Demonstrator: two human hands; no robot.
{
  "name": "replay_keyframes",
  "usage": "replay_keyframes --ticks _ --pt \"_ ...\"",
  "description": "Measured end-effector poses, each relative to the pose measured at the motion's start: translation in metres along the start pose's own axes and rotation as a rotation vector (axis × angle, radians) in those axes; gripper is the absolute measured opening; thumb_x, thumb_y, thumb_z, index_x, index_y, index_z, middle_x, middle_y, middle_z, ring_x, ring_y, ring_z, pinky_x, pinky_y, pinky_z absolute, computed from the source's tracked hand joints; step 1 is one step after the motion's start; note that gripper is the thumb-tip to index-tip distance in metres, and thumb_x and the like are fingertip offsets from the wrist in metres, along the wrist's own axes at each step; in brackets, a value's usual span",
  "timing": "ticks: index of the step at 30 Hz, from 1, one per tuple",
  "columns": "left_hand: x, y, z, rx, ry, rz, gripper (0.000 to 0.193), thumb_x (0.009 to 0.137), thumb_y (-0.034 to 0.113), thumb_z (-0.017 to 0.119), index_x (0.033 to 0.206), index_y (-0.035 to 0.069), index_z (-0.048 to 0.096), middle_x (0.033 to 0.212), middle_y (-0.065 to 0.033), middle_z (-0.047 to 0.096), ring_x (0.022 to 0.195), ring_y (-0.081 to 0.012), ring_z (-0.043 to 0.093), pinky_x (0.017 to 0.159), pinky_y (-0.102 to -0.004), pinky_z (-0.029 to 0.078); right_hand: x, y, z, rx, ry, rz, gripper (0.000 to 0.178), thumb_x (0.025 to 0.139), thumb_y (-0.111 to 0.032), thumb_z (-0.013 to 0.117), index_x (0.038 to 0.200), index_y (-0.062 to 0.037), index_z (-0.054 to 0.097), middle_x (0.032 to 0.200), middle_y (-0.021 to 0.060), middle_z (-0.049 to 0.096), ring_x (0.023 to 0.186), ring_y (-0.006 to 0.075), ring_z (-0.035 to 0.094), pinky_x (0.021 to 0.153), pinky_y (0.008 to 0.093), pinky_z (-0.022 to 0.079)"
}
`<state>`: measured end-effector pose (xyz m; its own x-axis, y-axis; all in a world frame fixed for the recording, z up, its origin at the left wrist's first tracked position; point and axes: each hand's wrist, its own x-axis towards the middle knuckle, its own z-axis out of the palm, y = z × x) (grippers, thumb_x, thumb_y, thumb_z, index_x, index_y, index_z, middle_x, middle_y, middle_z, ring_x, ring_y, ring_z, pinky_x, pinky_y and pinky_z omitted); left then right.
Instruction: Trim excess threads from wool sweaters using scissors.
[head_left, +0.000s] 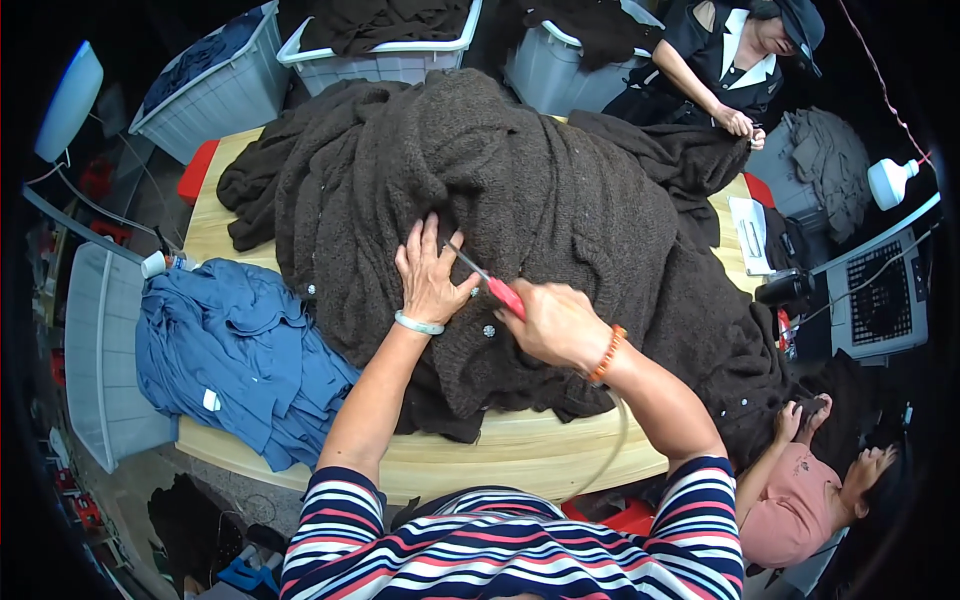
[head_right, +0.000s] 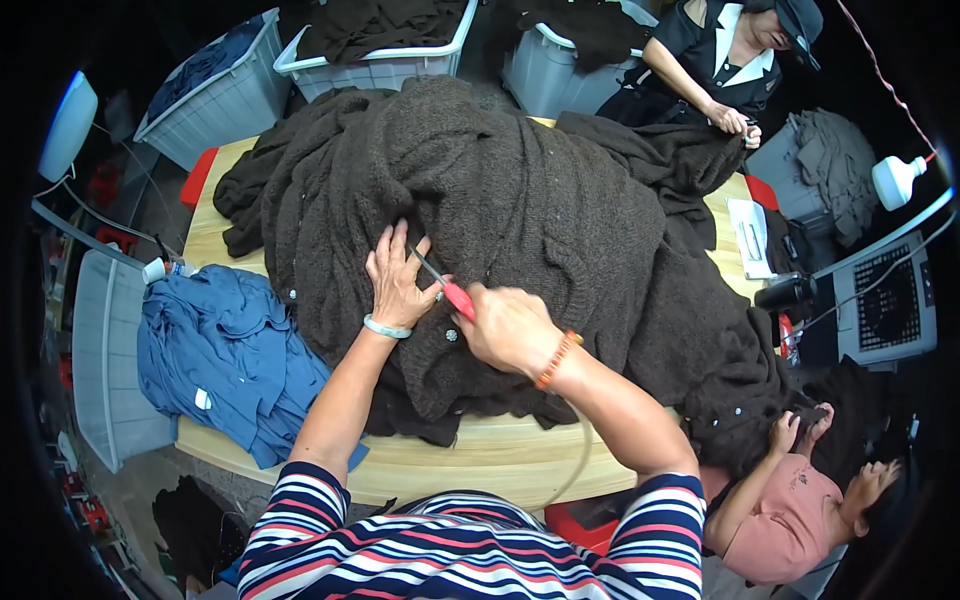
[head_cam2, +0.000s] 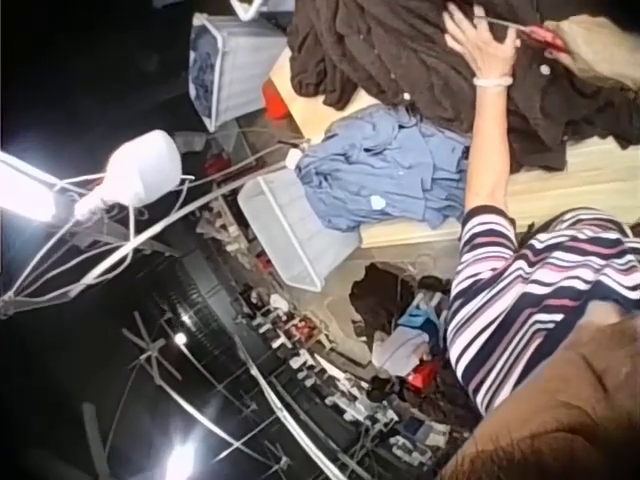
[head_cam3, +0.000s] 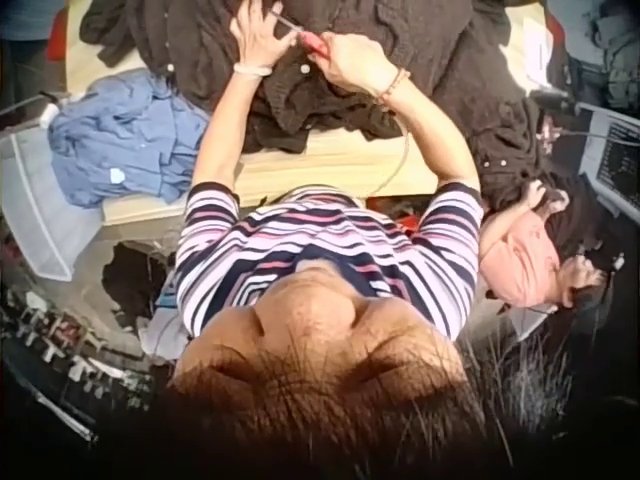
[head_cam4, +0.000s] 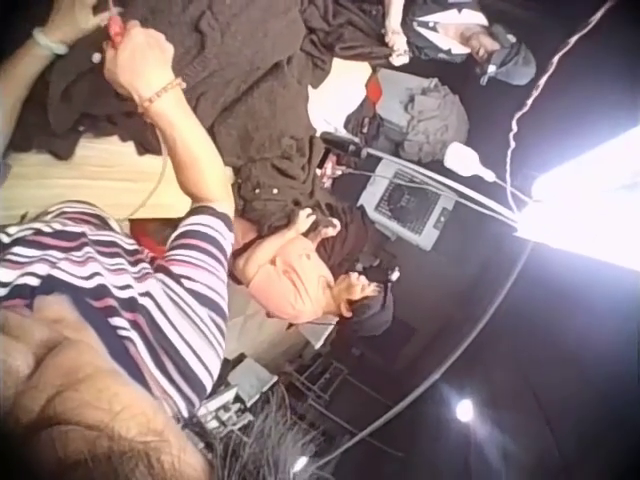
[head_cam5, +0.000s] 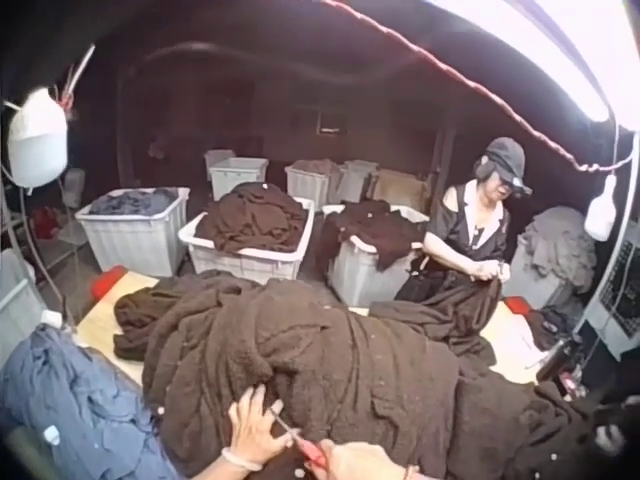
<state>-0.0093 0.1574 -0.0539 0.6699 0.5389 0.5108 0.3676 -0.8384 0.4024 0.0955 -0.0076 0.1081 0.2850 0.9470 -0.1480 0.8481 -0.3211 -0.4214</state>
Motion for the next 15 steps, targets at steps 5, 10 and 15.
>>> replay_keyframes --ticks 5,10,15 --pt "-0.008 -0.005 -0.008 -0.022 -0.056 0.005 0.079 0.077 0.053 0.071 0.141 0.012 0.049 0.158 -0.0175 0.028 0.144 -0.0395 0.024 0.11 -0.0609 0.019 -0.074 -0.006 -0.008 0.024 -0.339 0.07 0.034 0.092 -0.034 0.062 0.102 -0.0015 0.059 0.073 0.0247 0.066 0.074 0.0432 0.067 0.068 0.0529 0.052" --pt "-0.05 0.041 -0.043 -0.064 -0.278 0.18 0.086 0.08 0.052 0.068 0.147 0.006 0.04 0.159 -0.0218 0.024 0.148 -0.0404 0.017 0.117 -0.0619 0.008 -0.116 -0.003 -0.012 0.072 -0.315 0.186 0.034 0.093 -0.033 0.06 0.11 -0.0034 0.059 0.073 0.0235 0.066 0.071 0.0428 0.066 0.067 0.0509 0.052" --pt "-0.091 0.055 -0.042 -0.106 -0.346 0.204 0.07 0.083 0.036 0.071 0.141 0.005 0.048 0.157 -0.0208 0.029 0.146 -0.037 0.026 0.119 -0.0518 0.019 -0.137 -0.003 0.001 0.028 -0.399 0.207 0.034 0.093 -0.032 0.06 0.113 -0.0047 0.058 0.074 0.0227 0.067 0.073 0.0418 0.067 0.068 0.0506 0.052"
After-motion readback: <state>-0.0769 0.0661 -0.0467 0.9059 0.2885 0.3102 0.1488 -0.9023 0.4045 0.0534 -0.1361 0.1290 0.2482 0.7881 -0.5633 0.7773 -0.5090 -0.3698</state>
